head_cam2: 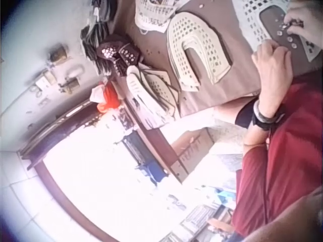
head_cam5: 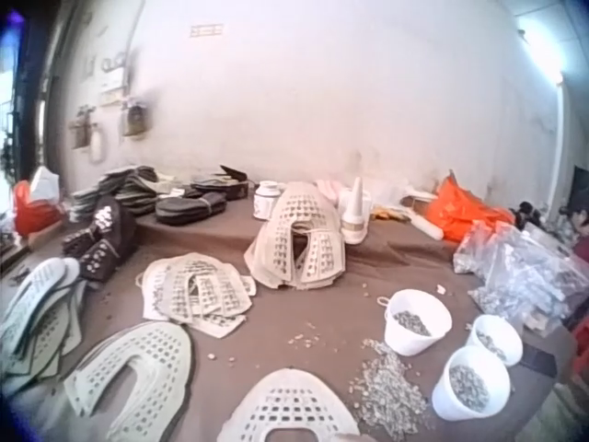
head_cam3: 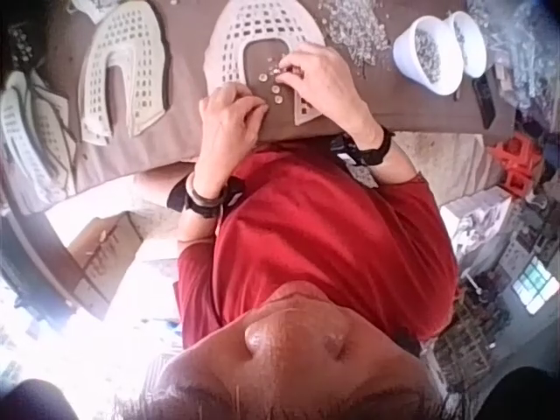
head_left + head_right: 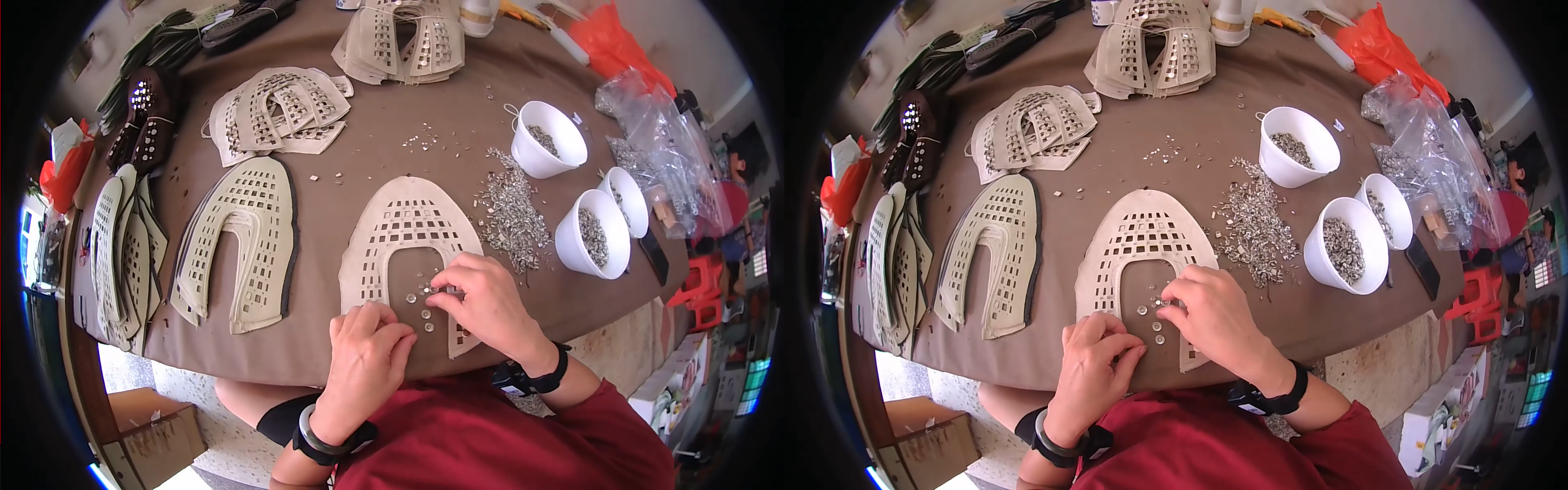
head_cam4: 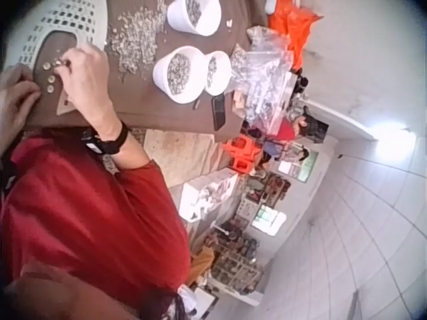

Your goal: Attaching decorative or functional plastic components to shoe upper panels.

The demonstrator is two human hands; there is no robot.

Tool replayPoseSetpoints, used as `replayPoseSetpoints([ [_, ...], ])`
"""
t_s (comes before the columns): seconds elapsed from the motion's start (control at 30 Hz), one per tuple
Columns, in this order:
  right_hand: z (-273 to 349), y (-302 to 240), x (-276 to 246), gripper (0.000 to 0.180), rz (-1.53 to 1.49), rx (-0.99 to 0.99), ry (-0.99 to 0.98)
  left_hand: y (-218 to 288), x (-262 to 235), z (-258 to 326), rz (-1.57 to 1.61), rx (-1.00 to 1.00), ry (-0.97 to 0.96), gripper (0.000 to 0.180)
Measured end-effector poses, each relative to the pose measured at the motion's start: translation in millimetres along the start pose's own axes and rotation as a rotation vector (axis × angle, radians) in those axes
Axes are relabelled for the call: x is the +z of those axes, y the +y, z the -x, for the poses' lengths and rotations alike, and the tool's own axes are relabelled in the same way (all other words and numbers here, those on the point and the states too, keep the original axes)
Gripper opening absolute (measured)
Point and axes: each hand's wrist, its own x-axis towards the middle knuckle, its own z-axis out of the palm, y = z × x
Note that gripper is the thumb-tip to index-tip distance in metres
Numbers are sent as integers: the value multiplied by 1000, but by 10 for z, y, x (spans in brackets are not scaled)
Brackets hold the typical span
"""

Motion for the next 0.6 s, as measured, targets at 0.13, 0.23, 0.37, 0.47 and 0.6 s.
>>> replayPoseSetpoints([
  [0.13,-18,56,8,11,0,-24,-12,-4,21,0,4,-24,26,7],
  [0.23,-14,108,-44,8,-115,3,118,-12,35,8,-9,-13,48,7],
  [0.37,12,186,-264,9,-132,159,-22,-18,42,18,-11,-2,55,8],
  [0.47,34,215,-213,8,-114,129,-70,-15,48,21,-26,3,58,8],
  [0.6,14,214,-213,8,-141,172,-56,-7,38,24,-31,6,47,11],
])
